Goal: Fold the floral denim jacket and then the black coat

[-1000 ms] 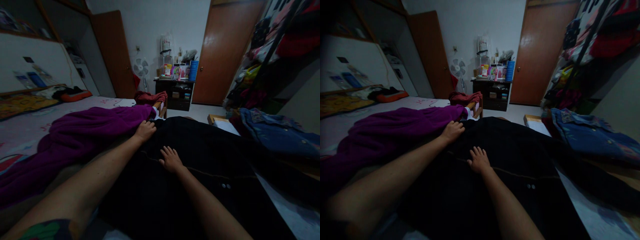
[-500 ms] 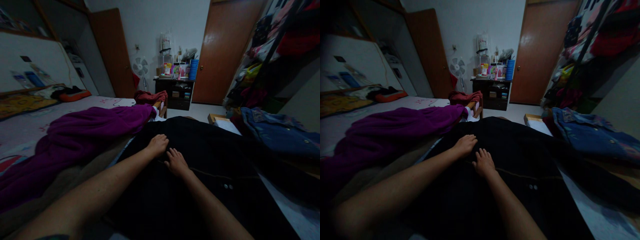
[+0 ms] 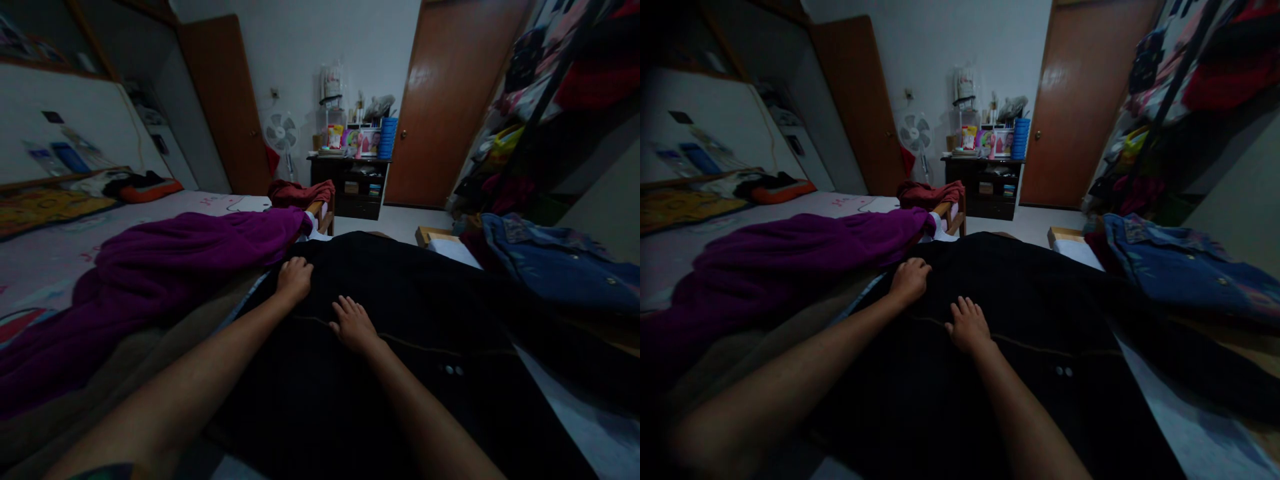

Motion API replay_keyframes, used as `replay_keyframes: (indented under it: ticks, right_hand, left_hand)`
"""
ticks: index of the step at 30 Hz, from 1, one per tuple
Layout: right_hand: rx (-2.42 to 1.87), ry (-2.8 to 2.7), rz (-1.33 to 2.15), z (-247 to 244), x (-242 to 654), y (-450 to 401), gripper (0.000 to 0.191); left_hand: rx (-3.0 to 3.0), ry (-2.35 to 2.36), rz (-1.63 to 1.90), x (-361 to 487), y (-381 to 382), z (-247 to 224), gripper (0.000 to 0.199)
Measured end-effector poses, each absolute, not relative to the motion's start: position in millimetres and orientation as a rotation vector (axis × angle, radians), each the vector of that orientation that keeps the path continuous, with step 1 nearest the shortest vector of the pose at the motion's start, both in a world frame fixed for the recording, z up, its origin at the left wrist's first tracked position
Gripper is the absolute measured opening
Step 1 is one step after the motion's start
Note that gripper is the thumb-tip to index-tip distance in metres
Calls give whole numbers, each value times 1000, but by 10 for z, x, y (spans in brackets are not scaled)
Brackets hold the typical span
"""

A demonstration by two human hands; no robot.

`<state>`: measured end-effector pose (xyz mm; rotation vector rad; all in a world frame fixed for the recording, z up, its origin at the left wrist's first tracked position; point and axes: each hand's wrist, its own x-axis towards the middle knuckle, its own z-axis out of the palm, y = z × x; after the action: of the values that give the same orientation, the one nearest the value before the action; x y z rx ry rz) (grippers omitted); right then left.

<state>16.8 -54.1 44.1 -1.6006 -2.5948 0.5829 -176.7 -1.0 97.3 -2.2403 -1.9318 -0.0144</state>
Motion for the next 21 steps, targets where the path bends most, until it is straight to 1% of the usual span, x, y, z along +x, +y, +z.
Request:
replay_keyframes:
  ticks: [2, 3, 6, 9, 12, 14, 17, 19, 21]
  right_hand:
    - [-1595, -2615, 601, 499, 218, -557, 61]
    - [-1597, -2619, 581, 520, 254, -567, 60]
    - [-1649, -2609, 470, 543, 400, -603, 59]
    - [-1744, -2571, 456, 541, 590, -646, 58]
    - [-1825, -2515, 527, 605, 840, -689, 57]
    - [-1874, -2466, 494, 709, 1060, -711, 54]
    - [-1966, -2332, 221, 917, 1481, -730, 44]
    - [-2050, -2174, 5, 1045, 1795, -732, 41]
    - [-2184, -1972, -137, 1130, 2099, -722, 39]
  left_hand:
    - [-2069, -2047, -112, -1773, -48, 1031, 37]
    - [-2013, -2126, -106, -1781, -57, 1043, 38]
    - [-2001, -2347, 97, -1804, -47, 1024, 48]
    - [-2046, -2397, 218, -1821, -8, 965, 55]
    - [-2122, -2340, 211, -1860, 35, 907, 52]
    - [-2170, -2325, 194, -1900, 77, 886, 49]
    - [-2204, -2331, 145, -1950, 156, 907, 43]
    - [-2204, -2319, 106, -1962, 193, 953, 41]
    - [-2192, -2302, 86, -1951, 195, 1007, 39]
